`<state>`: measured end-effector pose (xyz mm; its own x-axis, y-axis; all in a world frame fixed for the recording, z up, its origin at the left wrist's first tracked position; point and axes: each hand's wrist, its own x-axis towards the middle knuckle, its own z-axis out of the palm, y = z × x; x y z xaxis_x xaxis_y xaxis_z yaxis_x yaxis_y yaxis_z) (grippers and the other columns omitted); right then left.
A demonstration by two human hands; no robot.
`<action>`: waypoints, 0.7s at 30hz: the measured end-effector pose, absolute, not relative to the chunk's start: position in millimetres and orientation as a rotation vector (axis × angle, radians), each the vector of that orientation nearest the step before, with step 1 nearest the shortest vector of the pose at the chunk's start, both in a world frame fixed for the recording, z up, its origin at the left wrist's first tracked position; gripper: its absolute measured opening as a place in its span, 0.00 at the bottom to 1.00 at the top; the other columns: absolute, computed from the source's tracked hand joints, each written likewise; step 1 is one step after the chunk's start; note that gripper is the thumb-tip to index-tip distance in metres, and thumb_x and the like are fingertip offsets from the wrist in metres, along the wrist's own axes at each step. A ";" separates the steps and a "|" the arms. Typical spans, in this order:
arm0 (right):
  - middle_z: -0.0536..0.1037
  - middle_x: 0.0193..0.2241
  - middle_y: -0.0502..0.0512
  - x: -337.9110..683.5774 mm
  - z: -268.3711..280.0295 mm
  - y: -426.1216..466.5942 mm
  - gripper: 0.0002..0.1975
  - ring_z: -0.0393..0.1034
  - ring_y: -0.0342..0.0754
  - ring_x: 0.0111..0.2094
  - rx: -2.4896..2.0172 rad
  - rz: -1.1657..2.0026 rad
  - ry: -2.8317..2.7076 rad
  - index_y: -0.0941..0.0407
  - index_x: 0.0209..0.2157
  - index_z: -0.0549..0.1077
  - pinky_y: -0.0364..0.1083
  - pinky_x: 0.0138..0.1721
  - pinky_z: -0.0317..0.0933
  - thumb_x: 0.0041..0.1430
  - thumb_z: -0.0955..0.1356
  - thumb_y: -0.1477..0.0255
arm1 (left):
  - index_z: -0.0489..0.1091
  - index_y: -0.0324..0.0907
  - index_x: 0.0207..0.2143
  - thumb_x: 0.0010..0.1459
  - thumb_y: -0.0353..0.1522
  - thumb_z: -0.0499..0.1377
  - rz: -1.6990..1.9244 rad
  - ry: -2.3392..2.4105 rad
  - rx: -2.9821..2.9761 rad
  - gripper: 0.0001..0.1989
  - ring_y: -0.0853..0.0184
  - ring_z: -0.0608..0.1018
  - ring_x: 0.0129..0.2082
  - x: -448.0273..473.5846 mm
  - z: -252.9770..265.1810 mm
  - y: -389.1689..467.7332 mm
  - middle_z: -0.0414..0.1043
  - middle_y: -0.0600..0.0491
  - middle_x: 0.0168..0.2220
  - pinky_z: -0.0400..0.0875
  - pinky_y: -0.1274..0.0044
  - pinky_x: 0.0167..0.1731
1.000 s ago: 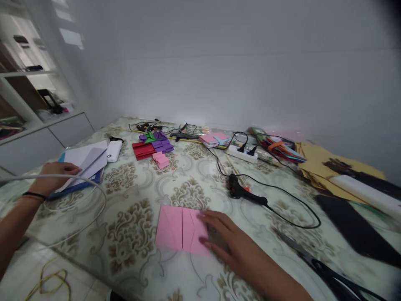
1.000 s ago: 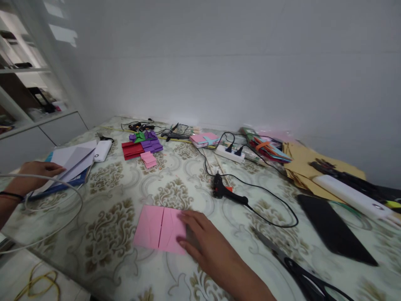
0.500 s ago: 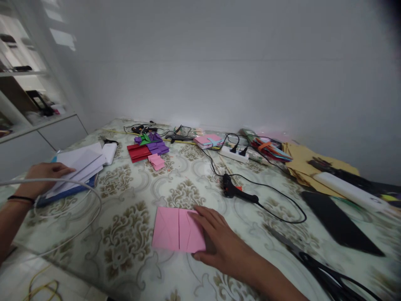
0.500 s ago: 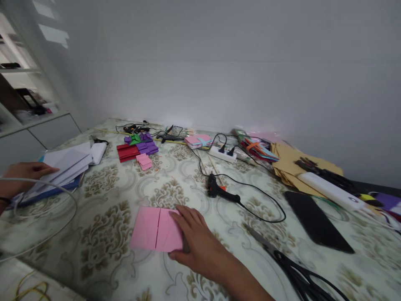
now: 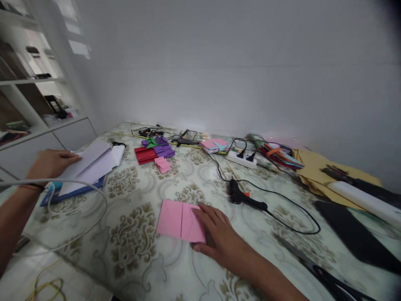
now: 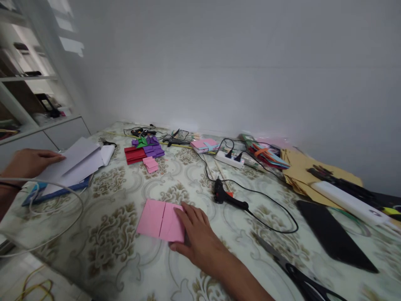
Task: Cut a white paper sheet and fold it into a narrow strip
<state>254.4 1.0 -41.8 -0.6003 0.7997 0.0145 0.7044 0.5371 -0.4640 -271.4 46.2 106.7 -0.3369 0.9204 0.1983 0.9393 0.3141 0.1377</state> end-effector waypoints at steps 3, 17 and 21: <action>0.60 0.69 0.69 256.5 -31.4 3.9 0.34 0.53 0.64 0.70 -1.182 0.570 -2.485 0.55 0.68 0.62 0.68 0.67 0.52 0.66 0.69 0.55 | 0.80 0.38 0.44 0.64 0.45 0.55 -0.365 -2.439 -1.705 0.21 0.60 0.77 0.45 -248.8 115.0 44.6 0.83 0.55 0.43 0.65 0.77 0.44; 0.58 0.67 0.60 253.4 -3.6 10.2 0.39 0.70 0.53 0.56 -1.031 0.695 -2.066 0.42 0.71 0.49 0.56 0.56 0.71 0.65 0.69 0.71 | 0.77 0.45 0.25 0.54 0.43 0.68 -0.456 -1.643 -2.921 0.12 0.68 0.75 0.26 -80.2 80.4 42.3 0.77 0.57 0.24 0.62 0.77 0.30; 0.62 0.65 0.62 241.8 -12.3 19.6 0.33 0.74 0.48 0.49 -0.968 0.853 -2.011 0.47 0.68 0.59 0.50 0.48 0.74 0.64 0.70 0.71 | 0.76 0.45 0.26 0.55 0.36 0.69 -0.308 -1.559 -3.006 0.07 0.67 0.75 0.28 -62.0 60.1 43.2 0.76 0.57 0.26 0.62 0.76 0.34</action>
